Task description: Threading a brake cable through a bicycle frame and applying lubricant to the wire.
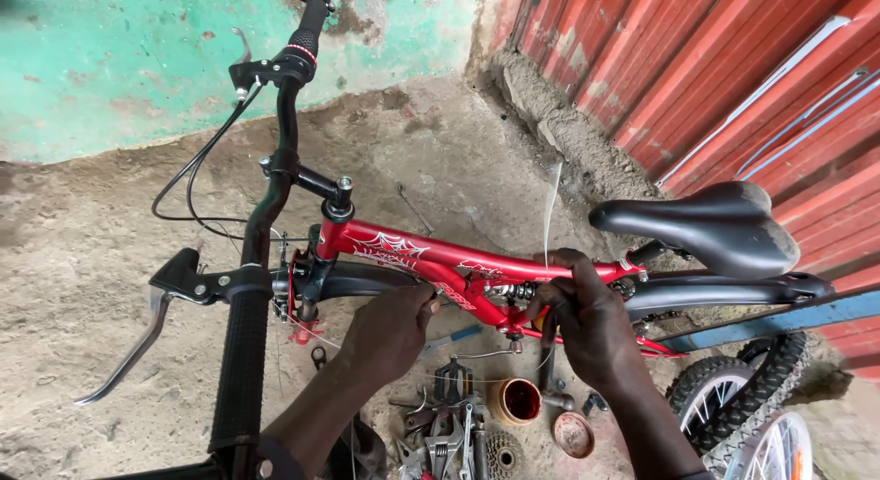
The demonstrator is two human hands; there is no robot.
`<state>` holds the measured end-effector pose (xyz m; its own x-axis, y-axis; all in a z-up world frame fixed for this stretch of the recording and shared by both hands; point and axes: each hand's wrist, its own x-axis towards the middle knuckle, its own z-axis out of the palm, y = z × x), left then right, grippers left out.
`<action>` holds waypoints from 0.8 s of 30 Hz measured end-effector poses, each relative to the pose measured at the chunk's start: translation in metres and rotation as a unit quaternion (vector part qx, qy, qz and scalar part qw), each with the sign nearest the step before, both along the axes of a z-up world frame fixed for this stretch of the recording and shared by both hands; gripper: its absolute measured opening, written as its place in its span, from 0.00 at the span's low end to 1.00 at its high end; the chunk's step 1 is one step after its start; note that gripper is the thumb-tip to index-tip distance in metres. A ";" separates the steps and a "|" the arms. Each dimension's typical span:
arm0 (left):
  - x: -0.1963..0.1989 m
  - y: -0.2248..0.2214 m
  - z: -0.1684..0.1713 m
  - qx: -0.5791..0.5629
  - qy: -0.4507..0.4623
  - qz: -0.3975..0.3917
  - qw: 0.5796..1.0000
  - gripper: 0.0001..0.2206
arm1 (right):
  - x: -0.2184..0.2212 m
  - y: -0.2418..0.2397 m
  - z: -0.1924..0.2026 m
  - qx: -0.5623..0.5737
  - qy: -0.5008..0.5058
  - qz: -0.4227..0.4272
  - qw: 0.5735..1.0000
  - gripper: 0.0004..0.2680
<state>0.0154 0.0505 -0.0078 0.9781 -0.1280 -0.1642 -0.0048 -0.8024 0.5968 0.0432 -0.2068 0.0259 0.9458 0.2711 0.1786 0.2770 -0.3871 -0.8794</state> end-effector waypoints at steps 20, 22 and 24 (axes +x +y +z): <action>0.002 -0.003 -0.004 -0.024 -0.043 0.018 0.999 0.09 | -0.004 0.002 0.024 -0.323 -0.171 -0.136 0.921 0.09; 0.001 -0.003 -0.003 -0.030 -0.040 0.021 0.999 0.09 | -0.003 0.001 0.023 -0.330 -0.167 -0.136 0.919 0.09; 0.002 -0.003 -0.005 -0.036 -0.040 0.025 0.998 0.08 | -0.002 0.001 0.023 -0.336 -0.165 -0.136 0.917 0.09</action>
